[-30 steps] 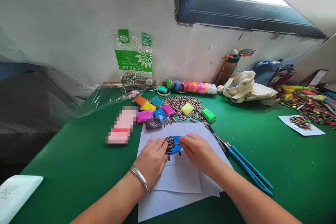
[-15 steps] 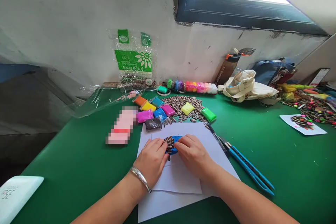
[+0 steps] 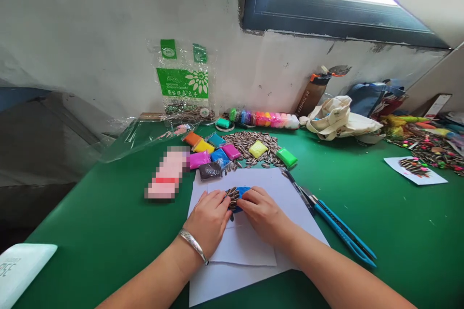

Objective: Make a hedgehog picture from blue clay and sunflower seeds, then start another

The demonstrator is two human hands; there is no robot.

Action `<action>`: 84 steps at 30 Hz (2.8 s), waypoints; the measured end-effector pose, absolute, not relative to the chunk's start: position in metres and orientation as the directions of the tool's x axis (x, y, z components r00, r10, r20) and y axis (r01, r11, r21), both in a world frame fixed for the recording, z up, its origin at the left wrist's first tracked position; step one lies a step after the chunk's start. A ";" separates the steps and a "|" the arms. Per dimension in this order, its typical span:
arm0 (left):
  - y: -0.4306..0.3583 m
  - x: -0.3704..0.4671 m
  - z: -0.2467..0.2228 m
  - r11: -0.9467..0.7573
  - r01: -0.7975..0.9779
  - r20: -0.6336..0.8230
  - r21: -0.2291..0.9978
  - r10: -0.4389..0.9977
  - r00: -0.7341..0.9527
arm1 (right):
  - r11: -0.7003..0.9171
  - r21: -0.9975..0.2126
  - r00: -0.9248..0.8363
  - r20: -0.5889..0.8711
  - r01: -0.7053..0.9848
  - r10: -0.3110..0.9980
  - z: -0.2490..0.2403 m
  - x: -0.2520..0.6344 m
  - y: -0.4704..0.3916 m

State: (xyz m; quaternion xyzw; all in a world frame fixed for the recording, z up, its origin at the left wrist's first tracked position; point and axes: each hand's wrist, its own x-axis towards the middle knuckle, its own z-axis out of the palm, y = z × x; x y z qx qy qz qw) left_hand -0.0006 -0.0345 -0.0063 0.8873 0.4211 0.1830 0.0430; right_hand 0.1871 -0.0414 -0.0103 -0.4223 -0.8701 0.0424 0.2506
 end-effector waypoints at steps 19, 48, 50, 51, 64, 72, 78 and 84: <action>-0.035 -0.001 -0.006 -0.640 0.742 0.255 0.200 0.765 0.591 | 0.446 -0.358 -0.350 0.303 0.820 0.886 -0.014 0.186 -0.041; -0.034 -0.004 -0.003 -0.641 0.726 0.240 0.249 0.767 0.595 | 0.213 0.036 -0.216 0.105 0.976 0.971 -0.010 0.243 0.044; -0.034 -0.005 -0.005 -0.646 0.724 0.243 0.242 0.763 0.599 | 0.231 0.047 -0.234 0.093 0.972 0.968 -0.008 0.240 0.046; -0.034 -0.005 -0.005 -0.648 0.723 0.246 0.240 0.761 0.600 | 0.240 0.050 -0.244 0.089 0.969 0.966 -0.006 0.239 0.047; -0.035 -0.005 0.001 -0.690 0.666 0.410 0.284 0.715 0.566 | 0.321 -0.498 -0.270 0.173 0.805 0.947 0.027 0.209 -0.030; -0.042 -0.001 0.020 -0.755 0.476 0.566 0.452 0.655 0.501 | 0.445 -0.651 -0.389 0.241 0.615 0.889 0.018 0.175 -0.057; -0.042 0.001 0.028 -0.618 0.525 0.380 0.585 0.781 0.495 | 0.518 -0.611 -0.343 0.388 0.599 0.855 0.008 0.169 -0.060; -0.038 -0.003 0.029 -0.632 0.522 0.407 0.573 0.772 0.487 | 0.527 -0.663 -0.307 0.429 0.532 0.850 0.008 0.172 -0.058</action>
